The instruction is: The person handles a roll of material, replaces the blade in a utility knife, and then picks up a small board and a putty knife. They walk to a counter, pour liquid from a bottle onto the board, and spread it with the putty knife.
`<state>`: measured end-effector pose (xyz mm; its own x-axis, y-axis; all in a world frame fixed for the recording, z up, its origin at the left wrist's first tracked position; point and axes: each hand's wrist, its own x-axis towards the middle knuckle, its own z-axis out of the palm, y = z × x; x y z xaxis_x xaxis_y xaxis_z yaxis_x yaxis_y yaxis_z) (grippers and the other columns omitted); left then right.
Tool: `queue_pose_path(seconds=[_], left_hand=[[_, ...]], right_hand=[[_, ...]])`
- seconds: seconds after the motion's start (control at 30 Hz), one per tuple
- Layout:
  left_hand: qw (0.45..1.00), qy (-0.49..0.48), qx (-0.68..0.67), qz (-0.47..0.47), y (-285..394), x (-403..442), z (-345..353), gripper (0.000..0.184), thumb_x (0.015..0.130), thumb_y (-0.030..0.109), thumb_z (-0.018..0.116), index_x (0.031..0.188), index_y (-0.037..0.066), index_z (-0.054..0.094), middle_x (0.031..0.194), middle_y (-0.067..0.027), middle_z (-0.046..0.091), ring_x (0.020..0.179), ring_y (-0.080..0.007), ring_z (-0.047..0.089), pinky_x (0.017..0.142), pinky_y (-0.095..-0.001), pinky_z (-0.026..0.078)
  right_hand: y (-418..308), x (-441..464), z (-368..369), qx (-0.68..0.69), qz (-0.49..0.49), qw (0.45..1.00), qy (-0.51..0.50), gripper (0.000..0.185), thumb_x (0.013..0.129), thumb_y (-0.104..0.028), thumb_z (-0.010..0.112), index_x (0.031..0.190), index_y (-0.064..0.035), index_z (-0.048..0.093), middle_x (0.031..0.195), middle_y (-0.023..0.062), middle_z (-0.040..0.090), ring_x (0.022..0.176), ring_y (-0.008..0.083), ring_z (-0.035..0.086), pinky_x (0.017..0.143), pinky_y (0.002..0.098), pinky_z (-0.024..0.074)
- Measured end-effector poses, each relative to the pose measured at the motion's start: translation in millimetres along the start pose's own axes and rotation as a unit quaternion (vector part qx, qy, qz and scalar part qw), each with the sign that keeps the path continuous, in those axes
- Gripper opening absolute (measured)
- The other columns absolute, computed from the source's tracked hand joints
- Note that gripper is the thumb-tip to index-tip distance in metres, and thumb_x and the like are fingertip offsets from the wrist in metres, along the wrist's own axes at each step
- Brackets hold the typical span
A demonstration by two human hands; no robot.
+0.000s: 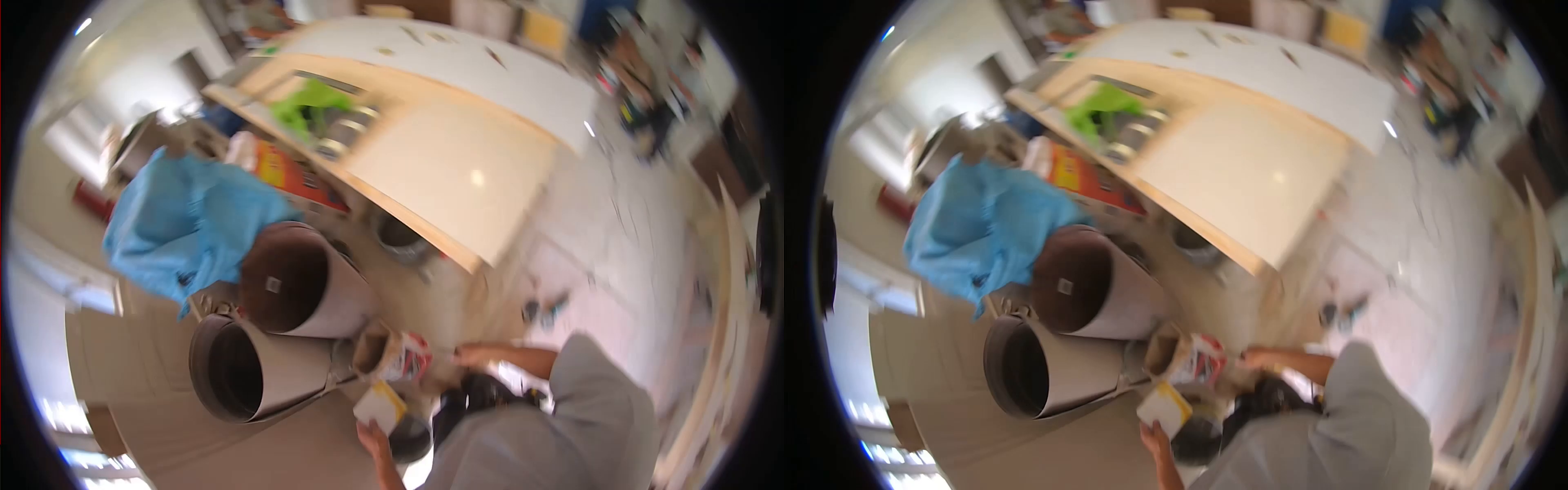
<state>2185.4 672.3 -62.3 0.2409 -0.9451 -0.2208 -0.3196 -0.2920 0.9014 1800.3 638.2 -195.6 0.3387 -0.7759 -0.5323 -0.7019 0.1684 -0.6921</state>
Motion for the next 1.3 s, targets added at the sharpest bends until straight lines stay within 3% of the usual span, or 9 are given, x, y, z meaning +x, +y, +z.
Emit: queue_pose_path(seconds=[0.23, 0.3, 0.4, 0.53, 0.67, 1.03, 1.17, 1.23, 1.3], left_hand=[[0.966, -0.187, 0.151, 0.098, 104, 36, 80, 0.025, 0.088, 0.010, 0.052, 0.103, -0.010, 0.054, 0.090, -0.0218, 0.063, 0.079, -0.0326, 0.063, 0.071, -0.0391, 0.048], [0.943, -0.243, 0.177, 0.146, 128, 32, 116, 0.023, 0.088, 0.009, 0.052, 0.102, -0.009, 0.054, 0.088, -0.0217, 0.063, 0.077, -0.0335, 0.063, 0.069, -0.0389, 0.048], [0.890, -0.346, 0.268, 0.128, 194, 7, 189, 0.023, 0.088, 0.011, 0.054, 0.104, -0.006, 0.056, 0.095, -0.0217, 0.064, 0.086, -0.0332, 0.062, 0.074, -0.0399, 0.049], [0.580, -0.390, 0.495, 0.516, 161, -4, 285, 0.041, 0.079, 0.015, 0.055, 0.120, 0.010, 0.058, 0.126, -0.0166, 0.053, 0.114, -0.0337, 0.052, 0.096, -0.0421, 0.041], [0.797, -0.473, 0.171, 0.335, 241, -71, 411, 0.030, 0.089, 0.017, 0.052, 0.114, 0.001, 0.059, 0.100, -0.0243, 0.062, 0.093, -0.0409, 0.061, 0.081, -0.0434, 0.048], [0.751, -0.629, 0.018, 0.200, 321, -135, 619, 0.028, 0.091, 0.019, 0.053, 0.105, -0.004, 0.057, 0.086, -0.0235, 0.063, 0.084, -0.0351, 0.061, 0.074, -0.0392, 0.047], [0.717, -0.688, 0.059, 0.094, 323, -156, 714, 0.029, 0.092, 0.019, 0.053, 0.112, -0.002, 0.057, 0.096, -0.0125, 0.065, 0.088, -0.0195, 0.061, 0.077, -0.0331, 0.046], [0.702, -0.693, 0.098, 0.134, 314, -161, 779, 0.028, 0.094, 0.019, 0.052, 0.115, 0.001, 0.056, 0.094, -0.0053, 0.064, 0.084, -0.0134, 0.059, 0.073, -0.0298, 0.047], [0.695, -0.693, 0.128, 0.140, 352, -170, 823, 0.029, 0.094, 0.021, 0.052, 0.115, 0.000, 0.056, 0.092, -0.0054, 0.064, 0.082, -0.0134, 0.058, 0.073, -0.0298, 0.046]], right_hand=[[42, -186, -41, 0.072, 0.253, 0.962, 0.070, 0.066, 0.095, -0.049, 0.035, 0.098, 0.0098, 0.064, 0.100, 0.0284, 0.063, 0.094, 0.0421, 0.061, 0.084, 0.0481, 0.0460], [77, -223, -20, 0.041, 0.258, 0.963, 0.063, 0.052, 0.094, -0.056, 0.032, 0.126, -0.0225, 0.057, 0.096, 0.0277, 0.064, 0.096, 0.0426, 0.060, 0.086, 0.0494, 0.0455], [123, -283, 20, 0.143, 0.392, 0.903, 0.099, 0.075, 0.090, -0.065, 0.030, 0.100, -0.0012, 0.069, 0.097, 0.0274, 0.064, 0.093, 0.0376, 0.062, 0.087, 0.0461, 0.0460], [170, -337, 75, 0.237, 0.475, 0.840, 0.114, 0.080, 0.087, -0.070, 0.034, 0.078, 0.0022, 0.068, 0.074, 0.0227, 0.064, 0.072, 0.0335, 0.064, 0.073, 0.0456, 0.0495], [155, -387, 72, 0.370, 0.529, 0.742, 0.178, 0.074, 0.088, -0.065, 0.041, 0.054, -0.0015, 0.060, 0.047, 0.0142, 0.055, 0.048, 0.0298, 0.059, 0.050, 0.0452, 0.0473], [191, -387, 83, 0.715, 0.354, 0.446, 0.405, 0.066, 0.079, -0.074, 0.043, 0.093, -0.0143, 0.066, 0.067, 0.0068, 0.056, 0.056, 0.0239, 0.049, 0.050, 0.0410, 0.0415], [296, -384, 84, 0.895, -0.085, 0.194, 0.393, 0.069, 0.075, -0.080, 0.042, 0.100, -0.0200, 0.067, 0.070, 0.0041, 0.055, 0.062, 0.0246, 0.048, 0.054, 0.0428, 0.0410], [262, -406, -92, 0.779, 0.095, 0.245, 0.569, 0.053, 0.086, -0.046, 0.063, 0.124, -0.0108, 0.051, 0.061, -0.0025, 0.041, 0.047, 0.0110, 0.039, 0.041, 0.0236, 0.0340], [300, -420, -219, 0.713, 0.115, 0.325, 0.611, 0.059, 0.093, -0.052, 0.048, 0.123, -0.0020, 0.044, 0.073, 0.0069, 0.058, 0.037, 0.0104, 0.042, 0.036, 0.0239, 0.0368]])
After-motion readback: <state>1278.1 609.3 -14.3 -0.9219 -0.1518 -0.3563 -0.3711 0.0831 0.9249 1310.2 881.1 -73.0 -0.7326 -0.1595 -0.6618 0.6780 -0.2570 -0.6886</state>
